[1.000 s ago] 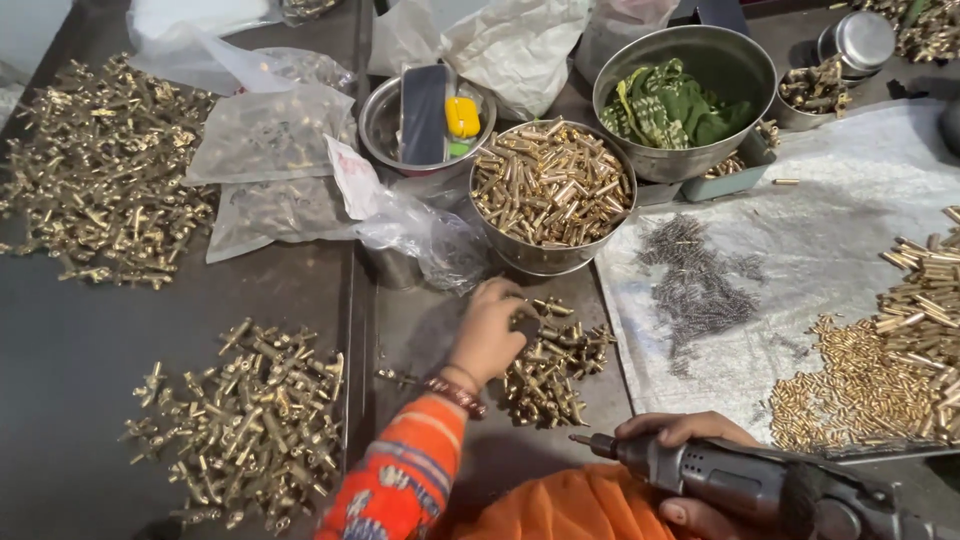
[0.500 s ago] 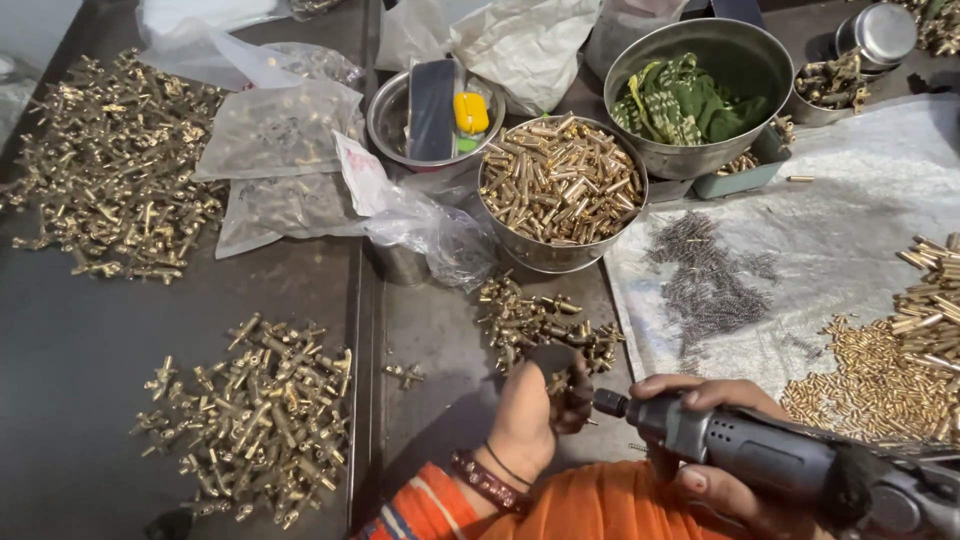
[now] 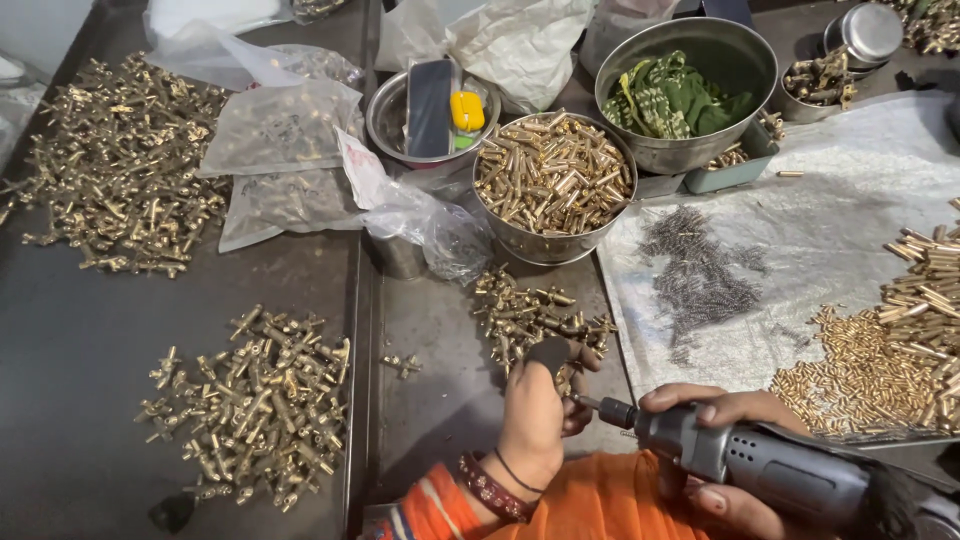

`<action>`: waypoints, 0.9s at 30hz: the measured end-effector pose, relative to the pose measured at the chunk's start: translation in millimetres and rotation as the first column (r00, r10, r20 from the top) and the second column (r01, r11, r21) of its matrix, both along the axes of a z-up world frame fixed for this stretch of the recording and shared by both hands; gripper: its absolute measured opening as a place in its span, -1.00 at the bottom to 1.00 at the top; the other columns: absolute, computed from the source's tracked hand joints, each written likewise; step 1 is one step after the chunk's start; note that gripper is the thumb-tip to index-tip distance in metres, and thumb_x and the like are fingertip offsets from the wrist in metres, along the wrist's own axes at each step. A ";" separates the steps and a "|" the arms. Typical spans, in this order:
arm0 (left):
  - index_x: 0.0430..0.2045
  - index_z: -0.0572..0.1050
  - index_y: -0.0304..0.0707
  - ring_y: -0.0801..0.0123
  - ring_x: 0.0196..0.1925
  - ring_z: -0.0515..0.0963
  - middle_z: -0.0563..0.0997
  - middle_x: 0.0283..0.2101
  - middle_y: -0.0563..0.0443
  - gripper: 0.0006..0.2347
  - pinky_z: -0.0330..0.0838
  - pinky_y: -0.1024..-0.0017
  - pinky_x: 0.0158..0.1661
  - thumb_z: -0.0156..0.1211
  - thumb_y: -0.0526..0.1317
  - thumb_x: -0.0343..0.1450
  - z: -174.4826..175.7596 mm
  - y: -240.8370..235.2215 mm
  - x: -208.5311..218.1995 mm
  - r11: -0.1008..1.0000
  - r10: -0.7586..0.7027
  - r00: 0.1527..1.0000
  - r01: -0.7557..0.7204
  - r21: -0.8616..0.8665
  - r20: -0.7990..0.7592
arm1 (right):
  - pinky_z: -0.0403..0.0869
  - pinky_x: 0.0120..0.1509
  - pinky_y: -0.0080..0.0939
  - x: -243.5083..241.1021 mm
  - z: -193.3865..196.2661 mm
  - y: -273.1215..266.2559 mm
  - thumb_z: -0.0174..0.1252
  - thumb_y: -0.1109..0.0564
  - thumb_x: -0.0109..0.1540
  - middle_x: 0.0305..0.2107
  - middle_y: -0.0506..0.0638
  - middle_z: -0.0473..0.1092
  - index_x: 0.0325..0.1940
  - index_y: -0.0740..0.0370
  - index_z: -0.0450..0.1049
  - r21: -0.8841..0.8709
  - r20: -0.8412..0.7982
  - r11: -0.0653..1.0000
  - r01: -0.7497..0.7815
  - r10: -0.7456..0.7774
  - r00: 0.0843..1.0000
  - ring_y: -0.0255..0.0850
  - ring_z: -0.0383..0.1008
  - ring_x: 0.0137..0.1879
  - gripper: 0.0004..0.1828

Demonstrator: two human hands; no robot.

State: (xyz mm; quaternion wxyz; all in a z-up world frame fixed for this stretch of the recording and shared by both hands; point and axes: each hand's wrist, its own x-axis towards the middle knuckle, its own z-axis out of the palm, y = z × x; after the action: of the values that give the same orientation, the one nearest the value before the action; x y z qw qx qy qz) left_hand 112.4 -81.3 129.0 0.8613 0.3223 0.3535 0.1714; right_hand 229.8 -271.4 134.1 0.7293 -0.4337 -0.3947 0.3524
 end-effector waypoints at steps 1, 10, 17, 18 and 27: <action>-0.55 0.53 -0.33 0.56 -0.77 0.15 0.30 -0.66 0.14 -0.66 0.00 0.54 -0.72 -0.06 -0.04 0.46 -1.1 -1.5 0.0 1.000 0.013 1.000 -0.013 0.001 0.001 | 0.47 0.34 0.18 -3.3 0.3 0.4 0.35 0.31 0.10 0.14 0.61 0.40 0.14 0.23 0.36 0.034 0.034 0.998 0.044 -0.045 0.998 0.24 0.50 0.28 -0.46; -0.51 0.55 -0.30 0.57 -0.72 0.21 0.36 -0.61 0.15 -0.75 0.02 0.55 -0.70 0.00 -0.14 0.46 0.3 -12.5 -2.0 0.995 0.094 0.995 -0.093 0.044 -0.027 | 0.47 0.36 0.20 -8.4 6.3 -5.1 0.44 0.24 0.11 0.09 0.57 0.46 0.13 0.22 0.38 0.074 0.172 0.995 0.071 -0.083 0.982 0.25 0.54 0.25 -0.45; -0.45 0.55 -0.35 0.60 -0.72 0.19 0.35 -0.61 0.12 -0.76 0.02 0.58 -0.70 -0.13 -0.28 0.45 -3.0 -20.4 -7.4 0.979 0.065 0.994 -0.081 0.185 0.089 | 0.48 0.38 0.24 -9.5 10.5 -17.7 0.45 0.22 0.09 0.05 0.56 0.50 0.08 0.26 0.47 0.024 0.212 0.993 0.119 -0.121 0.970 0.27 0.55 0.26 -0.50; -0.45 0.55 -0.35 0.60 -0.72 0.19 0.35 -0.61 0.12 -0.76 0.02 0.58 -0.70 -0.13 -0.28 0.45 -3.4 -22.1 -8.7 0.980 0.067 0.994 -0.082 0.184 0.087 | 0.48 0.38 0.24 -8.7 10.9 -18.6 0.45 0.22 0.09 0.05 0.56 0.50 0.08 0.26 0.47 0.022 0.210 0.993 0.117 -0.120 0.970 0.27 0.55 0.26 -0.50; -0.41 0.55 -0.37 0.68 -0.69 0.16 0.29 -0.62 0.21 -0.76 0.00 0.62 -0.66 -0.08 -0.27 0.55 -26.4 3.5 -35.4 0.960 -0.093 0.980 0.042 0.276 0.175 | 0.45 0.39 0.14 -12.7 6.8 -8.4 0.43 0.24 0.14 0.10 0.53 0.48 0.14 0.27 0.44 0.087 0.207 0.996 0.032 -0.050 0.977 0.19 0.52 0.29 -0.49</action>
State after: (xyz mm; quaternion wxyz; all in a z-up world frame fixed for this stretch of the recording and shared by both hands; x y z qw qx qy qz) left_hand 76.9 -77.8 102.5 0.8438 0.4313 0.2333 0.2179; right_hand 217.1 -279.8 140.9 0.7084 -0.4457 -0.4743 0.2731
